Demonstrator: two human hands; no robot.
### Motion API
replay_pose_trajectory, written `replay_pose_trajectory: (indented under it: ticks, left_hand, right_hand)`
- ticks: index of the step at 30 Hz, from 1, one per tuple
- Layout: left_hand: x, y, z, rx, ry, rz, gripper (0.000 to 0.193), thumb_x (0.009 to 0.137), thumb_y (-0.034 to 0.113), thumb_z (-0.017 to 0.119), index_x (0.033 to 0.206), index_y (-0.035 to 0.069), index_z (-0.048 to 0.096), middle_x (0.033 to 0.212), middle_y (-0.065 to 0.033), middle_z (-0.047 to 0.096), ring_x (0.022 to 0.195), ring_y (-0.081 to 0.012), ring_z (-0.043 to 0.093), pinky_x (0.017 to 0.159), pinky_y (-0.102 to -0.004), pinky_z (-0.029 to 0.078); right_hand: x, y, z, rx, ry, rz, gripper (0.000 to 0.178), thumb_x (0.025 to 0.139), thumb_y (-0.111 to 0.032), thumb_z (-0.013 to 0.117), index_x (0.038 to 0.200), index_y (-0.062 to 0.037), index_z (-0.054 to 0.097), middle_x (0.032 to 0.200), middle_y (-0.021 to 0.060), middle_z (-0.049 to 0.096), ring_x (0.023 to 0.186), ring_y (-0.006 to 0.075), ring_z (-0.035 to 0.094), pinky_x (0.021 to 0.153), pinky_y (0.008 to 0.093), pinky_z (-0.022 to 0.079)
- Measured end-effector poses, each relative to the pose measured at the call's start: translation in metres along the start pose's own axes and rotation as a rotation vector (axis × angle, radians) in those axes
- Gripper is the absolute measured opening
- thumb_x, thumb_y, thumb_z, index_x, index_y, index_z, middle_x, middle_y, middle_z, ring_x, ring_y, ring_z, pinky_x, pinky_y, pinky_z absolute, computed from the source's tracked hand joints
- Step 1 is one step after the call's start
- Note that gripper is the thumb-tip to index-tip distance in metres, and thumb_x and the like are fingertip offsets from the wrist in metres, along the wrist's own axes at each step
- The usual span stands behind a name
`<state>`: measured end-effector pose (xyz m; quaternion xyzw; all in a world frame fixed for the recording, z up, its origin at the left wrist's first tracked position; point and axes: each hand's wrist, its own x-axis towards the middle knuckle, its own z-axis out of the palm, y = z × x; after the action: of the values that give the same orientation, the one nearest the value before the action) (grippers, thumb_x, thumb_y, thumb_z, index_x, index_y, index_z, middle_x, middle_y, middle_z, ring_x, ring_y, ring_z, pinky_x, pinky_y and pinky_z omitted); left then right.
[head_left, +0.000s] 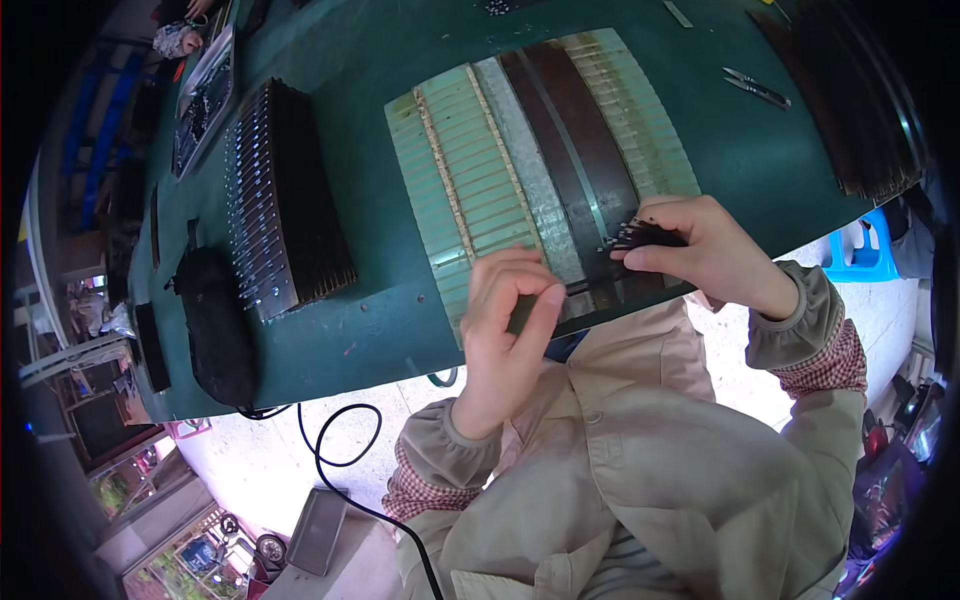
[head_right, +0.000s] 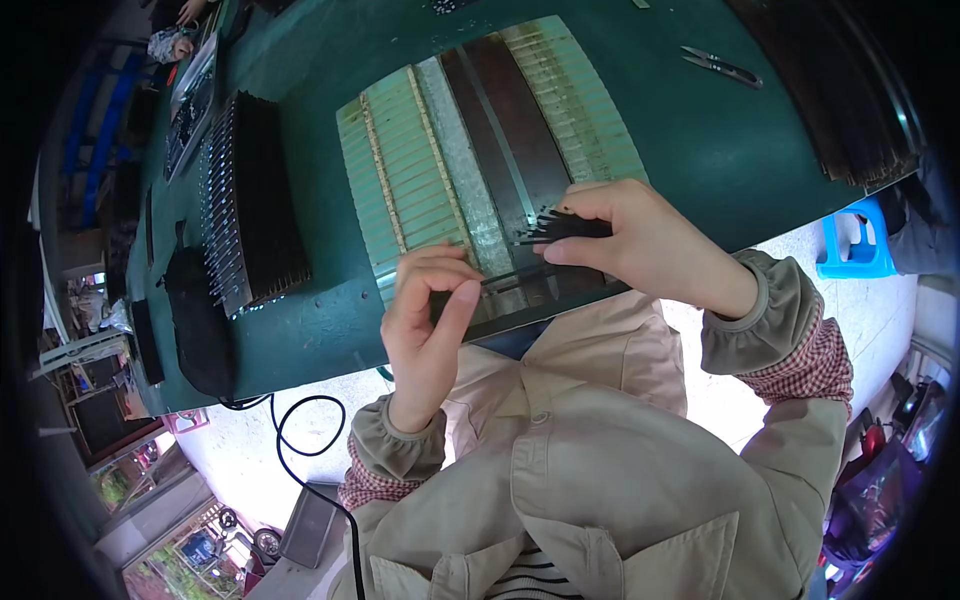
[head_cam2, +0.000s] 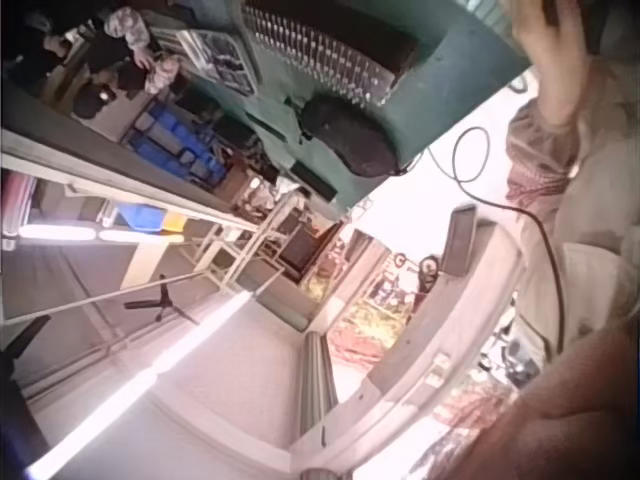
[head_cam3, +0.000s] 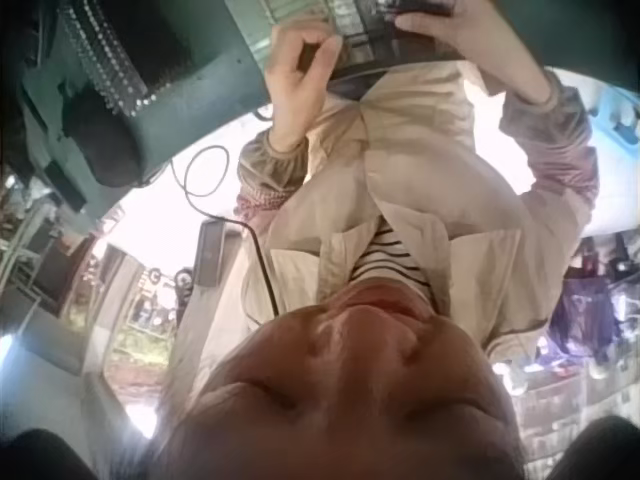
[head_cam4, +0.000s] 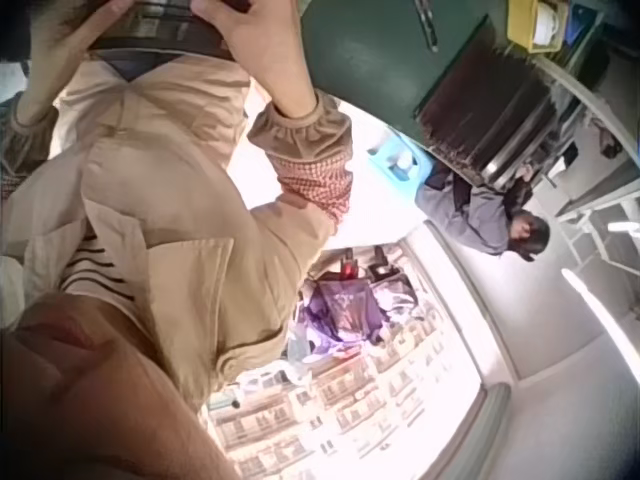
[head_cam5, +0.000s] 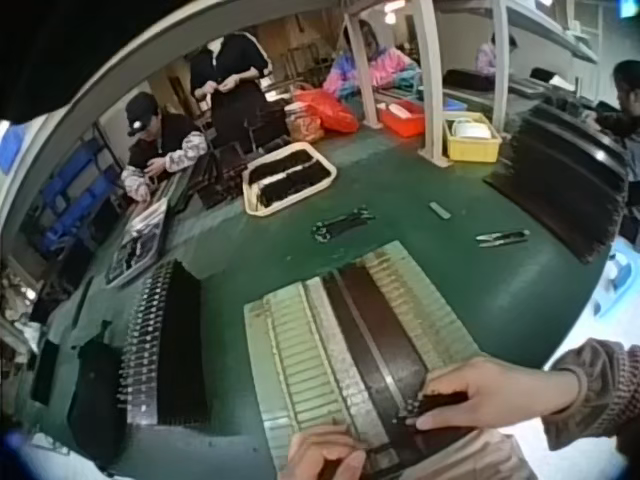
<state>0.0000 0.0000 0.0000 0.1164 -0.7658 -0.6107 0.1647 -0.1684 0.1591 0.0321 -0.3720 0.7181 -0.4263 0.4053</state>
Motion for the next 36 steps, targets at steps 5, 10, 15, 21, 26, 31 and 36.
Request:
replay_pose_trajectory:
  ticks: [5,10,15,21,26,31,36]
  left_hand:
    - [-0.007,0.003,-0.004,0.434,0.01,0.186,0.009,0.081,-0.003,0.056,0.089,-0.002,0.059,0.107,-0.014,0.059,0.11,-0.0323,0.051,0.095,-0.0393,0.037]
    - [-0.01,0.002,-0.006,0.46,0.027,0.199,0.013,0.08,-0.002,0.057,0.093,-0.002,0.059,0.113,-0.0157,0.057,0.111,-0.0336,0.05,0.097,-0.0414,0.036]
    - [-0.006,0.007,0.0,0.591,-0.067,0.262,0.025,0.078,0.0,0.059,0.102,-0.001,0.061,0.125,-0.0179,0.05,0.115,-0.036,0.046,0.101,-0.0438,0.032]
    - [-0.008,0.006,0.004,0.803,-0.171,0.308,0.032,0.077,0.003,0.059,0.11,0.001,0.06,0.13,-0.0186,0.046,0.117,-0.0366,0.044,0.102,-0.0443,0.031]
    - [-0.001,0.01,-0.004,0.543,-0.119,0.212,0.028,0.078,0.004,0.061,0.106,0.001,0.06,0.124,-0.0176,0.05,0.115,-0.0337,0.046,0.1,-0.0428,0.033]
    - [0.013,0.011,0.015,-0.009,-0.007,-0.054,0.013,0.078,0.001,0.062,0.091,0.0,0.059,0.11,-0.0149,0.058,0.109,-0.0306,0.05,0.096,-0.04,0.036]
    - [0.012,0.001,0.008,0.046,0.007,0.049,0.01,0.077,-0.003,0.063,0.085,-0.002,0.057,0.1,-0.015,0.058,0.102,-0.0332,0.054,0.087,-0.042,0.042]
  right_hand:
    - [-0.001,0.005,0.002,-0.17,0.053,0.029,0.014,0.077,-0.004,0.065,0.091,0.0013,0.064,0.078,0.0101,0.058,0.069,0.0186,0.056,0.062,0.0283,0.043]
    - [0.004,0.012,0.008,-0.215,0.106,-0.103,0.014,0.077,-0.003,0.065,0.09,0.0024,0.062,0.077,0.0115,0.057,0.069,0.0228,0.057,0.062,0.0302,0.044]
    - [0.004,0.014,0.014,-0.299,0.174,-0.268,0.015,0.076,-0.002,0.065,0.088,0.003,0.059,0.08,0.0124,0.057,0.07,0.0254,0.057,0.063,0.0312,0.044]
    - [-0.001,0.003,0.016,-0.381,0.232,-0.159,0.015,0.075,-0.001,0.065,0.087,0.0034,0.058,0.081,0.011,0.056,0.07,0.0233,0.056,0.063,0.0301,0.044]
    - [0.0,0.005,0.0,-0.068,0.205,-0.122,0.014,0.077,-0.004,0.065,0.086,0.0035,0.058,0.077,0.0092,0.054,0.067,0.0205,0.054,0.06,0.0302,0.043]
    - [0.004,-0.017,0.006,0.083,-0.053,-0.032,0.016,0.078,-0.008,0.066,0.085,0.0039,0.058,0.071,0.0079,0.052,0.064,0.016,0.049,0.058,0.0282,0.04]
    - [0.006,-0.001,0.0,-0.02,0.029,-0.139,0.013,0.079,-0.006,0.065,0.089,0.0018,0.062,0.074,0.0031,0.055,0.059,0.0091,0.052,0.051,0.0224,0.042]
